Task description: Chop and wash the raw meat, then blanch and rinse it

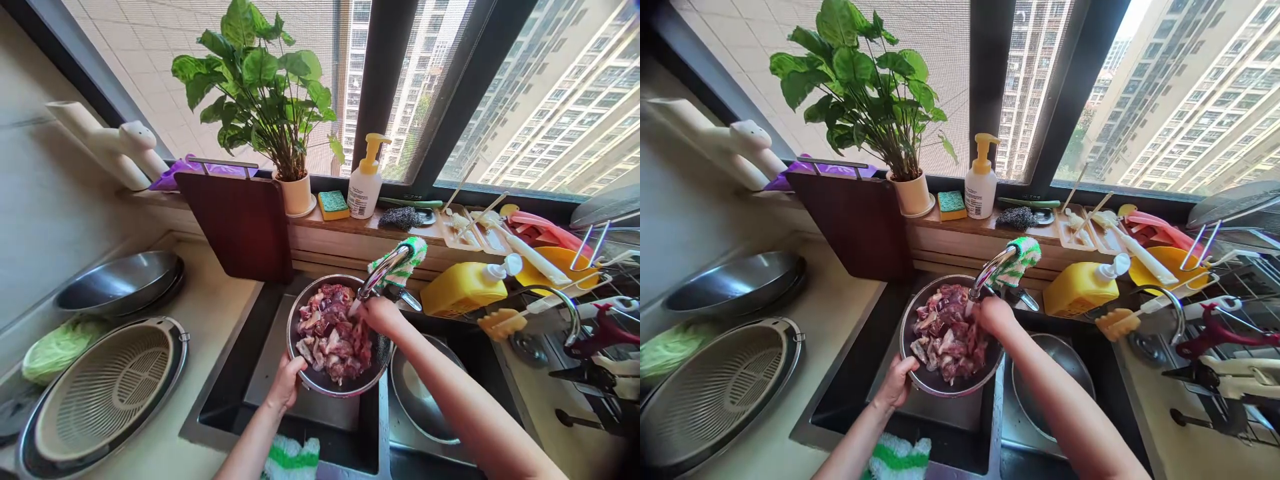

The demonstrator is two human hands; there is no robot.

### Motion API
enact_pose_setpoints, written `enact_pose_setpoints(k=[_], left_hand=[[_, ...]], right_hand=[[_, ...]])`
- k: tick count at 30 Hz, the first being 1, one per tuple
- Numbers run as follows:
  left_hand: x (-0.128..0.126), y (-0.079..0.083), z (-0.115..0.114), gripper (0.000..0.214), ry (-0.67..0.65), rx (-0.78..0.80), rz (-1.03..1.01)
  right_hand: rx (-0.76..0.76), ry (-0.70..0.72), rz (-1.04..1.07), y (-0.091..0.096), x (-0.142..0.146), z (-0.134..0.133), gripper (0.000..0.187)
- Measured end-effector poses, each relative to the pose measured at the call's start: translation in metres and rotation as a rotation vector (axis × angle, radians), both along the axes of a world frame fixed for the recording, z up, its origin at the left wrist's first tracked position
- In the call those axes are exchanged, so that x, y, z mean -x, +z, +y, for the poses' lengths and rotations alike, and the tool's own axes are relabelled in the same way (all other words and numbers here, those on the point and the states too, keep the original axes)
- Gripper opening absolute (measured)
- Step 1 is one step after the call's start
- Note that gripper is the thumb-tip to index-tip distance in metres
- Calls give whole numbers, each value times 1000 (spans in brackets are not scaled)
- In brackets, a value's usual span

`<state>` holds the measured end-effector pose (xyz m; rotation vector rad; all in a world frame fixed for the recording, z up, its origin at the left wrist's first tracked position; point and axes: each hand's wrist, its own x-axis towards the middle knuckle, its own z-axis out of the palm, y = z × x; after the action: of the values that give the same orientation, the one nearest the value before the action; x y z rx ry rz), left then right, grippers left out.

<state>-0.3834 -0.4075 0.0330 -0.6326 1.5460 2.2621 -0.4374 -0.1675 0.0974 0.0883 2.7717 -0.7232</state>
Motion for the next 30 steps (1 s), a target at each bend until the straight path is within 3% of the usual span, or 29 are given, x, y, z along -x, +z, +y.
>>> enact_pose_setpoints(k=[3, 8, 10, 15, 17, 20, 23, 27, 30], left_hand=[[4, 5, -6, 42, -97, -9, 7], [13, 4, -4, 46, -200, -3, 29], [18, 1, -2, 47, -214, -11, 7], [35, 1, -4, 31, -313, 6, -96], [49, 5, -5, 28, -393, 12, -85], [74, 14, 1, 38, -548, 4, 12], [101, 20, 22, 41, -734, 60, 120], [131, 24, 66, 25, -907, 196, 152], [139, 26, 89, 20, -880, 221, 175]], right_hand=[[-89, -72, 98, -8, 19, -8, 36], [291, 50, -10, -39, 44, -24, 46], [350, 102, -91, -43, 45, -25, 46], [273, 370, -124, -17, 10, -10, 36], [188, 361, -13, -3, -16, 5, 29], [70, 37, 278, -3, -60, 33, 31], [123, -383, 310, -31, -99, 57, 47], [637, -629, -127, -79, -140, 61, 37], [940, -846, -125, -98, -163, 43, 26]])
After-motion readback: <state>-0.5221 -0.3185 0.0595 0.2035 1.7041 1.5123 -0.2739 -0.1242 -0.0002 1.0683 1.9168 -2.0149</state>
